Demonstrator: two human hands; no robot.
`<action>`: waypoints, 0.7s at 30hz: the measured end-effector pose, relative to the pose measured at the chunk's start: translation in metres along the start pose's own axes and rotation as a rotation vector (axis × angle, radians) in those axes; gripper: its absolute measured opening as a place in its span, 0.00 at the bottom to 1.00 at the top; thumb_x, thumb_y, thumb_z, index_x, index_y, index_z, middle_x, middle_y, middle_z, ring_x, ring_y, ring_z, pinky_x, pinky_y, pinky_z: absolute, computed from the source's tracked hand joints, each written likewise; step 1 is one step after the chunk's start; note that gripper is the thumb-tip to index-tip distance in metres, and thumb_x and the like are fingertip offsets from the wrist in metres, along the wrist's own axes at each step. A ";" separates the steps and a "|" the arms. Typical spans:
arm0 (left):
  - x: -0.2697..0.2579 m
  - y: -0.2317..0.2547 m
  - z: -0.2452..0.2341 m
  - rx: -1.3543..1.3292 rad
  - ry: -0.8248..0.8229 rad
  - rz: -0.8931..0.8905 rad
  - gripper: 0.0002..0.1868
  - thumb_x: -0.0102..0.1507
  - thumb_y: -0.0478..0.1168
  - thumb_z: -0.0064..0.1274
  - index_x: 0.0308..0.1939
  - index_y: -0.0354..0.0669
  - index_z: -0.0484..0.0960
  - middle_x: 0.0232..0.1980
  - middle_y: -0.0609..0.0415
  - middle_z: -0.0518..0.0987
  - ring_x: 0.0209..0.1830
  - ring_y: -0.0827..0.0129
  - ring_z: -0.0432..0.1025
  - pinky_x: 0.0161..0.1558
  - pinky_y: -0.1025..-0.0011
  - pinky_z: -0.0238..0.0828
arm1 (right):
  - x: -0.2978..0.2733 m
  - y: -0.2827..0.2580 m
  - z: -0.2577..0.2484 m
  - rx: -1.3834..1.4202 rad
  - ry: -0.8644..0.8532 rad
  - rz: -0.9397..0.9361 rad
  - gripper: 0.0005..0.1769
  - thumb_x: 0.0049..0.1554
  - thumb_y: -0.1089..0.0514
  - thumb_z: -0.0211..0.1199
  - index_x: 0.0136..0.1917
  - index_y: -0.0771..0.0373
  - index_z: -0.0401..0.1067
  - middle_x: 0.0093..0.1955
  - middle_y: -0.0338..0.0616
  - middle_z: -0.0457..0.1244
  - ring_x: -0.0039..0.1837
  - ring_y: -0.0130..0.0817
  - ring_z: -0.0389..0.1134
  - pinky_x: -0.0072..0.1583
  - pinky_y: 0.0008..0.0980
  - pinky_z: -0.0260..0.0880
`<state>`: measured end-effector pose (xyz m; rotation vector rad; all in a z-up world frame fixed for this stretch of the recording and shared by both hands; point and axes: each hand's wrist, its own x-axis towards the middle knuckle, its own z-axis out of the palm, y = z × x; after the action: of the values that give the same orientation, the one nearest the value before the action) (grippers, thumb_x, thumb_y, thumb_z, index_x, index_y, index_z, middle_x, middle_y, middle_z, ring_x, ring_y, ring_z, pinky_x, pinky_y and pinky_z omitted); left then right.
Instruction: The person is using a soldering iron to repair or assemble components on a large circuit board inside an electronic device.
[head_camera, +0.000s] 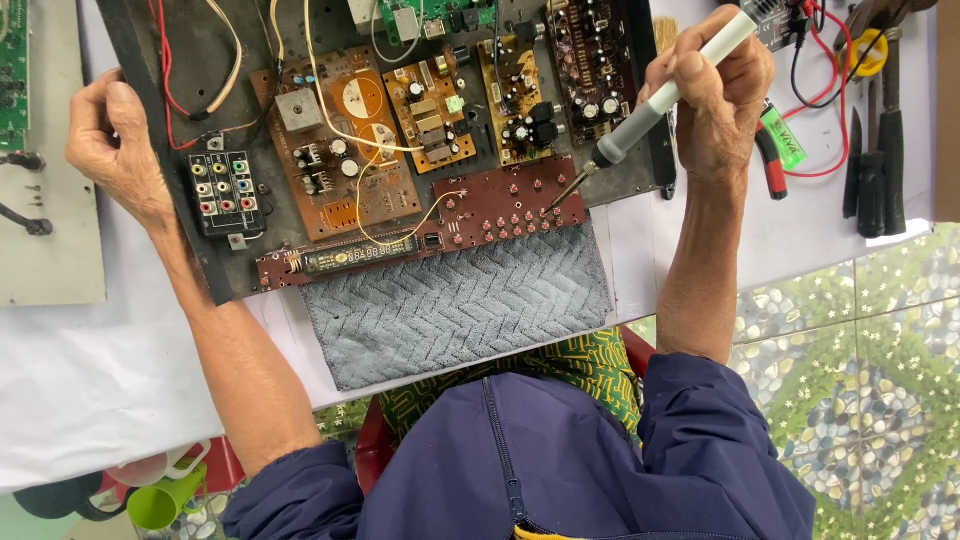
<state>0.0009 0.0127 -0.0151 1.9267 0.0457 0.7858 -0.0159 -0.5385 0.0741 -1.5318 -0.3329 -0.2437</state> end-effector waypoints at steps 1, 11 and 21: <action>0.000 0.002 0.000 -0.007 -0.002 0.000 0.21 0.74 0.47 0.53 0.50 0.27 0.86 0.38 0.55 0.74 0.37 0.70 0.62 0.41 0.68 0.63 | 0.000 0.001 0.000 0.005 0.012 0.000 0.17 0.69 0.49 0.61 0.48 0.62 0.61 0.38 0.44 0.57 0.37 0.37 0.63 0.39 0.34 0.69; 0.002 -0.009 -0.002 0.033 -0.018 0.067 0.20 0.76 0.45 0.52 0.51 0.26 0.86 0.37 0.54 0.74 0.36 0.68 0.62 0.40 0.68 0.64 | 0.000 -0.002 0.003 -0.013 0.009 0.013 0.19 0.68 0.47 0.61 0.47 0.62 0.61 0.37 0.46 0.58 0.36 0.37 0.63 0.39 0.33 0.67; -0.001 -0.005 -0.002 0.021 -0.008 0.022 0.19 0.75 0.45 0.53 0.49 0.27 0.86 0.34 0.56 0.69 0.34 0.70 0.58 0.38 0.69 0.60 | 0.000 0.001 0.011 -0.001 -0.033 -0.031 0.20 0.68 0.48 0.62 0.44 0.63 0.61 0.41 0.38 0.53 0.38 0.39 0.66 0.42 0.35 0.67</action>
<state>0.0011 0.0163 -0.0192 1.9532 0.0283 0.7955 -0.0160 -0.5279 0.0735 -1.5340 -0.3834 -0.2433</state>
